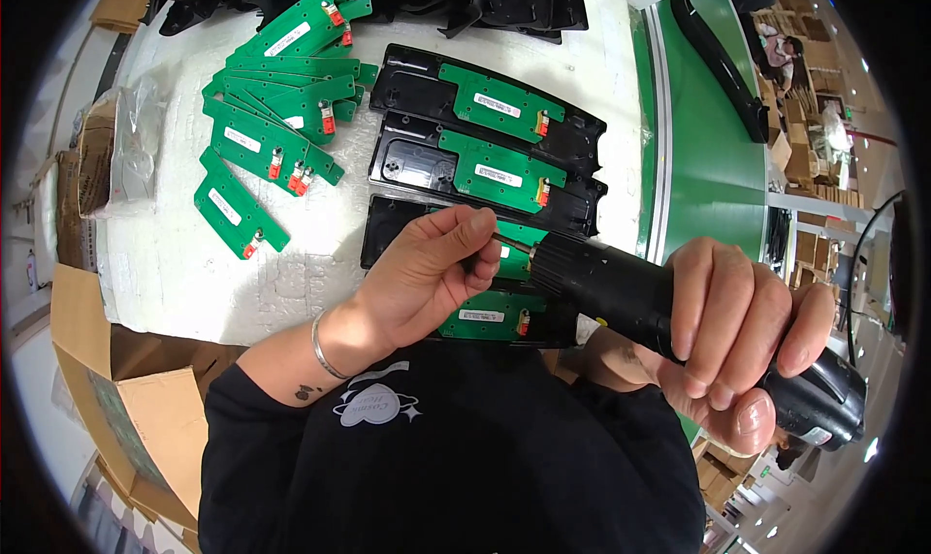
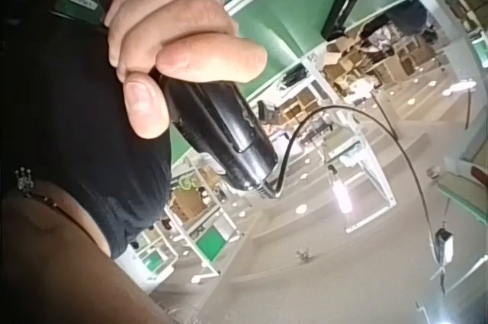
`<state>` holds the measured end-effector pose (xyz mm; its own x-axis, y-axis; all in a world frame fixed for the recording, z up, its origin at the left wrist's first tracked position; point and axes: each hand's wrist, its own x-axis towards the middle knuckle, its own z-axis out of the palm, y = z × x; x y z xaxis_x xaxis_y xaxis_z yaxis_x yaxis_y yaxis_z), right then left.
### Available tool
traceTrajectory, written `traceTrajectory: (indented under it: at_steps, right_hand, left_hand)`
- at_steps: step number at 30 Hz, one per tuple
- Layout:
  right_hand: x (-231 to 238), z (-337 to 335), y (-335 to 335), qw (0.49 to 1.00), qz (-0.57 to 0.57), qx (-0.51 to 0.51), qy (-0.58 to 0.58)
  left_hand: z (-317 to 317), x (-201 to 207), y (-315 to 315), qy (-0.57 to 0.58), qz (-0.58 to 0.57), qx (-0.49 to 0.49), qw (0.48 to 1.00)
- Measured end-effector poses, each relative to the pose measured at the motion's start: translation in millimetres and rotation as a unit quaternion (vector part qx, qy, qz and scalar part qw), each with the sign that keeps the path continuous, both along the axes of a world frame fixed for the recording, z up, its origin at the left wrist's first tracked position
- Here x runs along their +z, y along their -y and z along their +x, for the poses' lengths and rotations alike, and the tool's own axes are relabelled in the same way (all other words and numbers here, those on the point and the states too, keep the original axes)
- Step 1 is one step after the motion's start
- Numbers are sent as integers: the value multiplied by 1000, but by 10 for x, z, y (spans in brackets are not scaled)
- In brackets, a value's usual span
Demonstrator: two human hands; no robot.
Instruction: Assemble electronic battery packs on a manufacturing line using a power screwdriver.
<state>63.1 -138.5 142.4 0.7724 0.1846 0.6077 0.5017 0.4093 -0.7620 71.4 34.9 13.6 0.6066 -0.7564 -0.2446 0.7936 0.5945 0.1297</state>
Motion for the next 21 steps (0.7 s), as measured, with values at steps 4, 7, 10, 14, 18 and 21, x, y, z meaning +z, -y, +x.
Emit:
traceTrajectory:
  at_steps: [4,7,10,14,18,21]
  right_hand:
    - [13,-5,-31,999,10,-18,-39]
    - [1,35,-60,998,31,-18,-59]
    - [-116,142,-94,998,25,-44,-26]
    - [-419,425,-119,989,31,-133,-52]
    - [-587,592,-100,980,28,-168,-104]
    - [-617,614,-122,977,36,-170,-120]
  left_hand:
    - [12,-42,-10,36,10,4,999]
    - [72,-74,-34,80,29,22,996]
    - [23,68,34,69,60,34,995]
    - [17,192,133,10,66,-62,996]
    - [7,86,40,44,68,-94,992]
    - [-51,43,-8,72,69,-101,990]
